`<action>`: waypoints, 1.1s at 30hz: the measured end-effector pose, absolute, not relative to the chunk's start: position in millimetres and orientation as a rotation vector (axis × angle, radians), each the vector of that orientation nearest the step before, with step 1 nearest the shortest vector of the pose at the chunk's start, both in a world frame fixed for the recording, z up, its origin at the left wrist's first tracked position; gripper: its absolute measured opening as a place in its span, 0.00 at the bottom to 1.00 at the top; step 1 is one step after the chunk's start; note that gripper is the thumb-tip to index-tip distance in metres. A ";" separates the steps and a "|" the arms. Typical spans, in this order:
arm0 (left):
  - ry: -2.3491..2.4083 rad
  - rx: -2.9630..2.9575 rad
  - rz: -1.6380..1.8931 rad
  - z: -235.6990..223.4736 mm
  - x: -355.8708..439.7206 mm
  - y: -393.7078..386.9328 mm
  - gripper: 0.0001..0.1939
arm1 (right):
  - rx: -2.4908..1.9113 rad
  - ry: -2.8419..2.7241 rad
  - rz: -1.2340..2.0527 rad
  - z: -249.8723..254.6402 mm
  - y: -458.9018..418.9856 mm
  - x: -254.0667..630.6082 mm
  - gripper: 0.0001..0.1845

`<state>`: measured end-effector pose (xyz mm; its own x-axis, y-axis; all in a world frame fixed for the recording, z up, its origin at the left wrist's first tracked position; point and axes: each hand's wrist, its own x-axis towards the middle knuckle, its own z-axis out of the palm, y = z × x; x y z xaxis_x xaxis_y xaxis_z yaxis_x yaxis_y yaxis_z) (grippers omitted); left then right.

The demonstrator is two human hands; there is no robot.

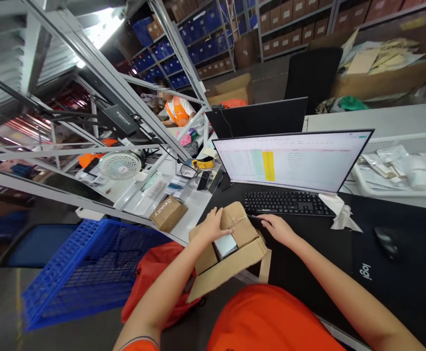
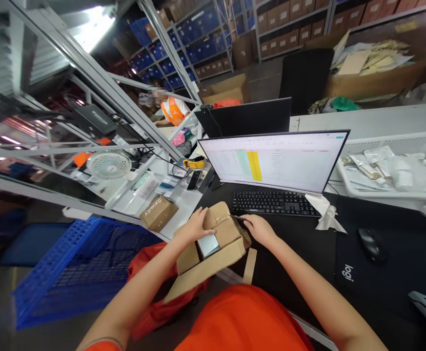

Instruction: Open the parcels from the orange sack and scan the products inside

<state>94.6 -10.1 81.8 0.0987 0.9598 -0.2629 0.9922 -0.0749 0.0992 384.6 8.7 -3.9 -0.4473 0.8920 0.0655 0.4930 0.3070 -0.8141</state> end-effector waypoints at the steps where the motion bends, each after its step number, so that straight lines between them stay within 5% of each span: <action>1: 1.900 2.129 -0.318 82.8 94.1 2.6 0.54 | -1.222 -2.076 0.981 -4.1 6.3 390.1 0.20; 11: 1.616 2.292 -0.497 91.5 105.4 -22.6 0.50 | -0.963 -2.482 0.402 5.2 -13.7 426.5 0.19; 27: 1.439 2.351 -0.277 102.8 80.6 -70.0 0.50 | -0.426 -2.544 0.094 30.4 -23.8 397.7 0.21; 33: 1.375 2.350 -0.241 104.9 72.5 -73.2 0.50 | -0.705 -2.527 0.063 36.5 11.0 405.7 0.22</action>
<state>72.5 -73.2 104.9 0.4998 0.7942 -0.3455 0.8644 -0.4324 0.2565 405.7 11.0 36.5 -0.7341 0.4955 0.4643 0.4716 0.8640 -0.1764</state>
